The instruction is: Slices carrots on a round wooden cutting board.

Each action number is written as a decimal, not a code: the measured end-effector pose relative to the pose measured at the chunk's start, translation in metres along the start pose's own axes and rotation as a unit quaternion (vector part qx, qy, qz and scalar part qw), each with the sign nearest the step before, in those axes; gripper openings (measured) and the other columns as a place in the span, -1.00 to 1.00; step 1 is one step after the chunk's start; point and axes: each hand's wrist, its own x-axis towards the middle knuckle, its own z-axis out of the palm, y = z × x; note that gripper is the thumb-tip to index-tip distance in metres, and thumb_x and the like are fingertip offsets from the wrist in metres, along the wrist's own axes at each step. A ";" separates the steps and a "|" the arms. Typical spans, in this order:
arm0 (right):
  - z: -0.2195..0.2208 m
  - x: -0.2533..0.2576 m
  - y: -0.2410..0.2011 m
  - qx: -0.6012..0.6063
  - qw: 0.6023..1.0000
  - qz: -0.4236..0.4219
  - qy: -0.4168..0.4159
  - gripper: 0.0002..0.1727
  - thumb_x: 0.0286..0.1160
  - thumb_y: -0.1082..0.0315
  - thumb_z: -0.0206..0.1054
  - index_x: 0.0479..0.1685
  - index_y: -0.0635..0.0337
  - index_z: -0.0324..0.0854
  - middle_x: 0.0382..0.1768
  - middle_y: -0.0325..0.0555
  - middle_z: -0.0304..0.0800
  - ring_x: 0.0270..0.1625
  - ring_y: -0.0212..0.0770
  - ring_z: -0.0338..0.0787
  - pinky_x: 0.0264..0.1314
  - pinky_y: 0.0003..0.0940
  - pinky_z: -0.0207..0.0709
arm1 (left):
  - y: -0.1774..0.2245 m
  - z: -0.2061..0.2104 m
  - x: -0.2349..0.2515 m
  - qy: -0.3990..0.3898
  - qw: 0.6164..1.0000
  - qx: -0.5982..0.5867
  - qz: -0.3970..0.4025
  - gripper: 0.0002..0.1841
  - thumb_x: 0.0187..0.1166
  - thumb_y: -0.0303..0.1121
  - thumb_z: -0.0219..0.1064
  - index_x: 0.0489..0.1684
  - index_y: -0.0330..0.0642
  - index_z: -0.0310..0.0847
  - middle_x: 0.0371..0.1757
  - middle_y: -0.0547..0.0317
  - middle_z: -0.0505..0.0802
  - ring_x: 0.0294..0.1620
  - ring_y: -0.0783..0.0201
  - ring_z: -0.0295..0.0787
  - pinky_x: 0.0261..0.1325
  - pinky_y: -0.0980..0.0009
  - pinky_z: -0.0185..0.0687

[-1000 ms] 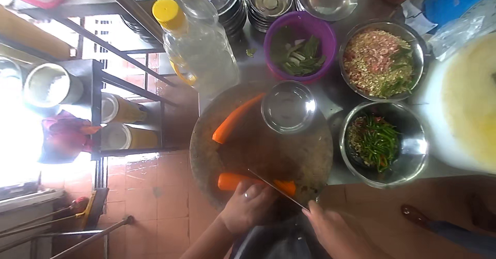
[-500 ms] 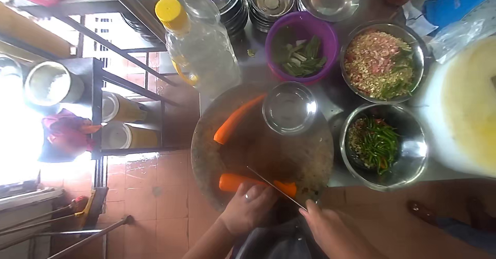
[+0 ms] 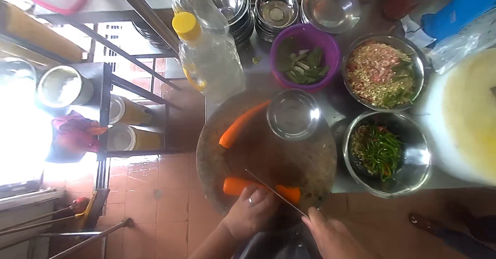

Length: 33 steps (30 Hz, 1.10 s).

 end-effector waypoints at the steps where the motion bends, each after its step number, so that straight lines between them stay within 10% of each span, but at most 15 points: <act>1: 0.003 -0.001 -0.001 0.002 1.000 -0.003 0.019 -0.59 0.85 -0.02 0.06 -0.14 0.09 0.63 -0.66 -0.14 0.64 -0.61 -0.08 0.77 -0.63 -0.15 0.64 | 0.000 0.000 -0.001 0.000 1.000 0.002 -0.001 -0.78 0.62 -0.33 0.35 0.16 0.10 0.74 0.24 0.33 0.77 0.21 0.24 0.64 0.34 0.19 0.49; 17: 0.014 0.009 -0.007 -0.016 0.998 0.000 0.053 -0.62 0.80 -0.01 0.11 -0.19 0.07 0.63 -0.73 -0.18 0.60 -0.68 -0.10 0.75 -0.68 -0.16 0.62 | 0.001 0.002 -0.003 0.015 1.000 0.000 0.001 -0.78 0.60 -0.28 0.38 0.14 0.06 0.75 0.22 0.27 0.79 0.19 0.21 0.67 0.31 0.17 0.53; 33: -0.007 0.020 -0.009 0.106 0.992 0.012 -0.066 -0.58 0.90 0.05 -0.04 0.11 0.17 0.60 -0.50 0.06 0.77 -0.35 0.13 0.90 -0.32 0.11 0.75 | -0.001 0.004 0.005 0.041 0.999 0.020 0.005 -0.88 0.54 -0.24 0.43 -0.10 0.11 0.86 -0.03 0.32 0.85 0.05 0.22 0.66 0.40 0.11 0.30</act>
